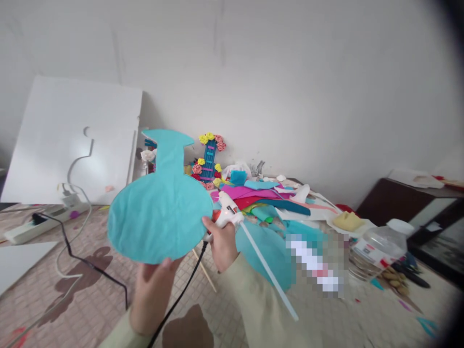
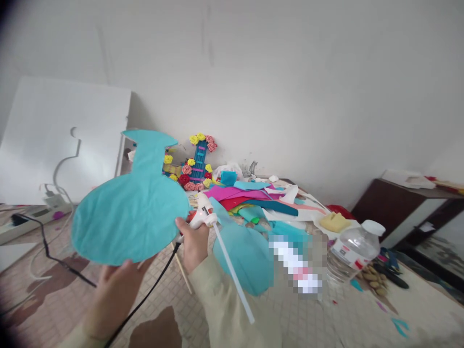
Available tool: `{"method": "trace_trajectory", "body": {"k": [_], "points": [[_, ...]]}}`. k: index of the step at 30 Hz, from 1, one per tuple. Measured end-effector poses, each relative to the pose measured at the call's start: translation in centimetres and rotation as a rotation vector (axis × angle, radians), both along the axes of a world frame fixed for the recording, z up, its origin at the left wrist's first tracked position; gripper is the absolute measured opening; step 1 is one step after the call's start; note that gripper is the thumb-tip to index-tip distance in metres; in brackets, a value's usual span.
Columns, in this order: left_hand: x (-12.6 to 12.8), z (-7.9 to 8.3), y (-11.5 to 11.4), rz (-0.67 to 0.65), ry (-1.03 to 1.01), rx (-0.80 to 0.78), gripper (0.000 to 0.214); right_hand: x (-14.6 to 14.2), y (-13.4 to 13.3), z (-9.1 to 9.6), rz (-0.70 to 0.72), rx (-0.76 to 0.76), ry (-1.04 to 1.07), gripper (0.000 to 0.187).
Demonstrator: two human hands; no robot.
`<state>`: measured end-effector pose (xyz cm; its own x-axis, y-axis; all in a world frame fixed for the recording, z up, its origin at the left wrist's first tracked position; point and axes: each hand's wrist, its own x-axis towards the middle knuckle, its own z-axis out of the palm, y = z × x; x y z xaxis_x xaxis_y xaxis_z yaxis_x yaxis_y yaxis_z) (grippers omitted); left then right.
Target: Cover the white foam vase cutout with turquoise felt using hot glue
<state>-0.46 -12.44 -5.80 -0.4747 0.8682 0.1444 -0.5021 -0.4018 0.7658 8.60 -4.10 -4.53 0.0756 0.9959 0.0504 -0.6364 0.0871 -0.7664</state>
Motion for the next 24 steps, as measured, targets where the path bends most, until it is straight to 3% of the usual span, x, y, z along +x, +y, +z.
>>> {"method": "trace_trajectory", "body": {"k": [2, 5, 8, 10, 14, 19, 24], "points": [[1.3, -1.0, 0.6, -0.084, 0.053, -0.028, 0.033, 0.1, -0.2, -0.3, -0.009, 0.036, -0.026, 0.037], [2.2, -0.7, 1.9, -0.07, 0.021, -0.013, 0.028, 0.6, -0.5, -0.7, 0.013, 0.085, -0.116, 0.034], [1.0, 0.6, 3.8, 0.023, -0.087, 0.067, 0.023, 1.8, -0.1, -1.4, -0.021, 0.107, -0.182, 0.031], [-0.3, 1.0, 5.3, 0.009, -0.107, 0.123, 0.019, 2.9, 0.4, -2.0, -0.04, 0.122, -0.242, 0.027], [-2.1, 0.6, 7.0, 0.017, -0.116, 0.174, 0.027, 5.1, 1.0, -2.9, 0.047, 0.145, -0.388, 0.022], [-2.9, 0.0, 6.4, 0.169, -0.17, 0.136, 0.035, 7.5, 0.8, -3.3, 0.146, 0.179, -0.532, 0.025], [-3.5, -0.4, 5.9, 0.494, -0.059, 0.09, 0.037, 8.0, 0.3, -3.5, 0.262, 0.261, -0.723, 0.024]]}}
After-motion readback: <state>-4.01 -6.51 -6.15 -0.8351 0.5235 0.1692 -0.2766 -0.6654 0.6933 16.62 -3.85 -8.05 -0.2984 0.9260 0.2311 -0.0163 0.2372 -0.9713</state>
